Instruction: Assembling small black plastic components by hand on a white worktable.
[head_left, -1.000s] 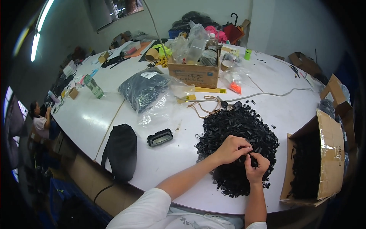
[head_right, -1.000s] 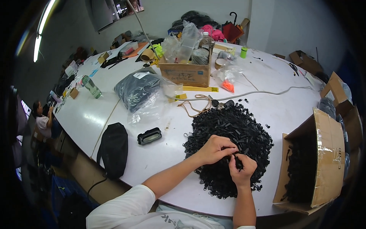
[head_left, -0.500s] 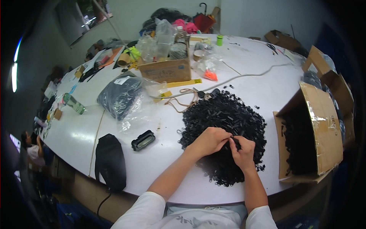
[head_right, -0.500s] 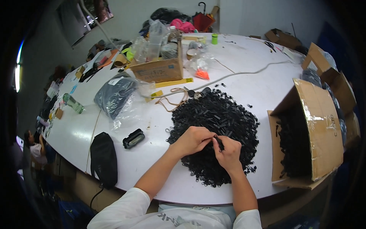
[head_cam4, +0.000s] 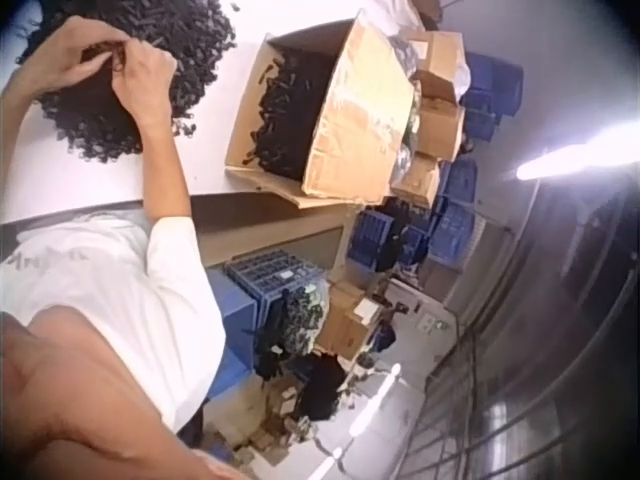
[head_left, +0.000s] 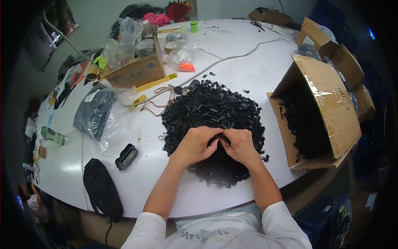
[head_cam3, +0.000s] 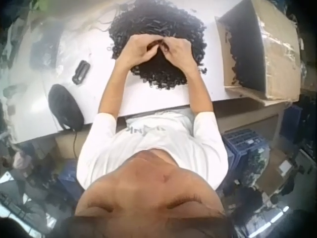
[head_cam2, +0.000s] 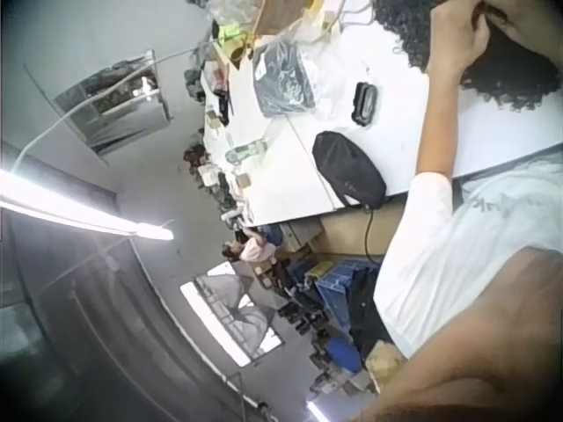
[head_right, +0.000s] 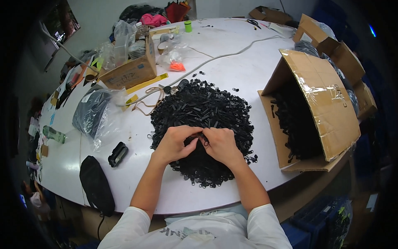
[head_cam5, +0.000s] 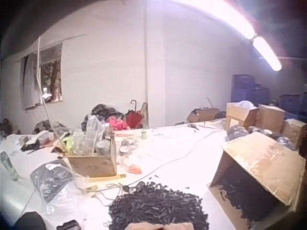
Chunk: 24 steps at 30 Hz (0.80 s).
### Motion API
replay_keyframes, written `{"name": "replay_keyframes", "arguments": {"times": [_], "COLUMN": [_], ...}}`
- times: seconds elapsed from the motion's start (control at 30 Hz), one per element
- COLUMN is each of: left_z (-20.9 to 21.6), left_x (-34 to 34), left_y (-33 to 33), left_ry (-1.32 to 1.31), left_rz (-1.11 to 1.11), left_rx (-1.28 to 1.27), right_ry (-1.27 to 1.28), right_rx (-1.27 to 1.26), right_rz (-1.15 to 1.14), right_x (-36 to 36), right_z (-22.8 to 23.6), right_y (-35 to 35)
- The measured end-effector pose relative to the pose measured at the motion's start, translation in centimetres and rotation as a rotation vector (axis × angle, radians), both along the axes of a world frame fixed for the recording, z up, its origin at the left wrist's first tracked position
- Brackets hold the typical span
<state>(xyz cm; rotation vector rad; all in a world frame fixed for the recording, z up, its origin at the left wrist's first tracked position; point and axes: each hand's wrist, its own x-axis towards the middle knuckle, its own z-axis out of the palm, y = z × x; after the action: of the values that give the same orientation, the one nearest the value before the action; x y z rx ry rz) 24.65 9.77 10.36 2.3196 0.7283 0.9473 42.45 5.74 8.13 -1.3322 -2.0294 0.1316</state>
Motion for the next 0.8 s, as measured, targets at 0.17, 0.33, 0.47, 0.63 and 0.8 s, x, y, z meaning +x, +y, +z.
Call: {"name": "replay_keyframes", "arguments": {"times": [0.17,0.33,0.47,0.63,0.8], "left_z": [-0.2,-0.6,-0.8,-1.6,-2.2], "left_x": [0.3,0.0,-0.2,1.0,1.7], "left_y": [0.0,0.7,1.2,0.2,-0.2], "left_ry": [-0.045,-0.3,-0.39,-0.729,-0.899], "left_rz": [0.249,0.119,0.057,-0.087,-0.19], "left_rx": [-0.026,-0.484,-0.72,-1.015,-1.021], "right_ry": [-0.013,0.044,0.097,0.102,0.144], "right_rx": [0.061,0.156,0.187,0.243,0.288], "right_rz": [-0.045,-0.015,-0.003,-0.006,-0.008], "right_x": [-0.4,-0.6,-0.8,-0.7,-1.0], "right_z": [0.0,0.0,-0.4,0.2,0.7], "right_y": [0.0,0.4,0.4,0.2,0.0]}}
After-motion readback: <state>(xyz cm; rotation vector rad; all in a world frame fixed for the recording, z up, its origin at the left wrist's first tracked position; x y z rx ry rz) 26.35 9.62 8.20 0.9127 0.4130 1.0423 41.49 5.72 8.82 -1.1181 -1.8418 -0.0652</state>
